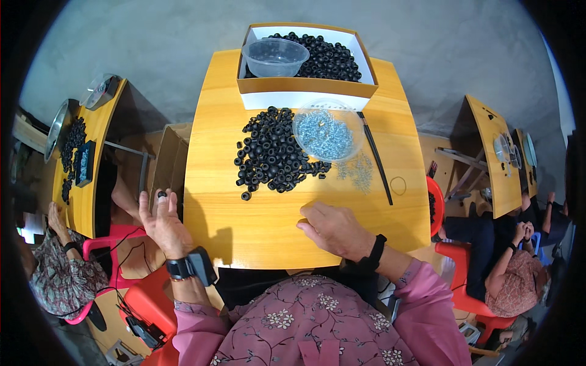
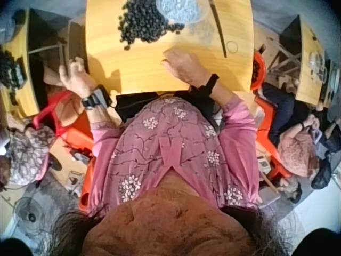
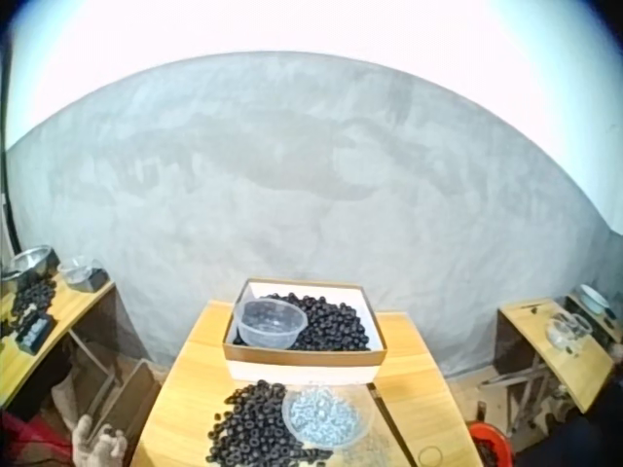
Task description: Insert small silver pins into black plastic circular components.
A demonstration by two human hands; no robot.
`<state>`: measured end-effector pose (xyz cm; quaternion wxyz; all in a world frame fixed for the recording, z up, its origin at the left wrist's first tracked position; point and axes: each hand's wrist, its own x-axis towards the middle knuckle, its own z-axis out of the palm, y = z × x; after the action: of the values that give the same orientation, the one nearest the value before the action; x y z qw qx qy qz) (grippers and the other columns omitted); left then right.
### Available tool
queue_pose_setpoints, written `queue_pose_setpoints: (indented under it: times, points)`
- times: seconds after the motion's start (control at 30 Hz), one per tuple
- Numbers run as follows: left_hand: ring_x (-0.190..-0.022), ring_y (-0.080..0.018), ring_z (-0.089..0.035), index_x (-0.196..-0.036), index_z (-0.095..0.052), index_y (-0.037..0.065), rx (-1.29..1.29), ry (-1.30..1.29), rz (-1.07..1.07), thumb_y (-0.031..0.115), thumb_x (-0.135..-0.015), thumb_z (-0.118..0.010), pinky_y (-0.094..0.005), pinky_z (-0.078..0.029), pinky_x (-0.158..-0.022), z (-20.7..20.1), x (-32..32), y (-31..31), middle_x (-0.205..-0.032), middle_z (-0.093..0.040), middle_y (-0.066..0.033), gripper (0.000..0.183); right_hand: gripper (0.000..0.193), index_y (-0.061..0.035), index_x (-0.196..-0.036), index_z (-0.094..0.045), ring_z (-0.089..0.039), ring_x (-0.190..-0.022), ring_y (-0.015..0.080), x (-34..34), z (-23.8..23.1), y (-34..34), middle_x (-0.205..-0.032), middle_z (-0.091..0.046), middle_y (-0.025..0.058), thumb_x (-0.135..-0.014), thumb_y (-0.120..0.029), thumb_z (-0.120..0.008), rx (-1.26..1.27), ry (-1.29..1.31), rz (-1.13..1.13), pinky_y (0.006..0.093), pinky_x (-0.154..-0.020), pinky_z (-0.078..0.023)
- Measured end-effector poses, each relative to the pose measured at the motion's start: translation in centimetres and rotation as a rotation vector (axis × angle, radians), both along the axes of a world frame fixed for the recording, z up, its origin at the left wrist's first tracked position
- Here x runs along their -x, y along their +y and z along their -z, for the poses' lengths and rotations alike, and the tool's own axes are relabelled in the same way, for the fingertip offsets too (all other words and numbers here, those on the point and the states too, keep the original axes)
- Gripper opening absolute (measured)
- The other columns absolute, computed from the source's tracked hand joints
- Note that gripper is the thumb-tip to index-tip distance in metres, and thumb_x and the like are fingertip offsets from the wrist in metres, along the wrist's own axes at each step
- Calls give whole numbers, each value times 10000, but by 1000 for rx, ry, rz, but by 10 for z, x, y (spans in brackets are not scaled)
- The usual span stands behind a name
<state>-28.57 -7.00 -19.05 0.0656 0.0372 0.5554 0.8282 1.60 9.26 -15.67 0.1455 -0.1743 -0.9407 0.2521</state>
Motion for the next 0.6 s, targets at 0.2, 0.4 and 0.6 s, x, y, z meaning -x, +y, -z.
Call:
queue_pose_setpoints:
  times: [0.2, 0.4, 0.6]
  points:
    - [-1219, -250, -518, -1512, -377, 60, 252, 110, -21, 24, -935, -643, -397, -449, -1039, 0, 6, 2, -1393, -463, -165, 637, 223, -37, -1063, -595, -654, -746, 335, -1, 4, 5, -864, -624, 125, -902, -160, -688, 21, 72, 46, 430, -614, -527]
    - [-796, -55, -575, -989, -674, 12, 347, 352, 383, 21, -927, -692, -224, -494, -752, -10, -45, 19, -901, -656, 18, 66, 265, -10, -1176, -584, -646, -798, 342, 12, -1, 18, -971, -598, 143, -939, -126, -611, 8, 85, 71, 441, -663, -526]
    - [-854, -168, -599, -976, -647, 18, 769, 766, 454, -19, -817, -732, -295, -496, -785, -14, -81, 35, -928, -655, -64, 183, 247, 13, -1141, -587, -654, -841, 331, 31, -5, 21, -989, -578, 140, -913, -69, -536, -80, -94, 10, 427, -710, -536]
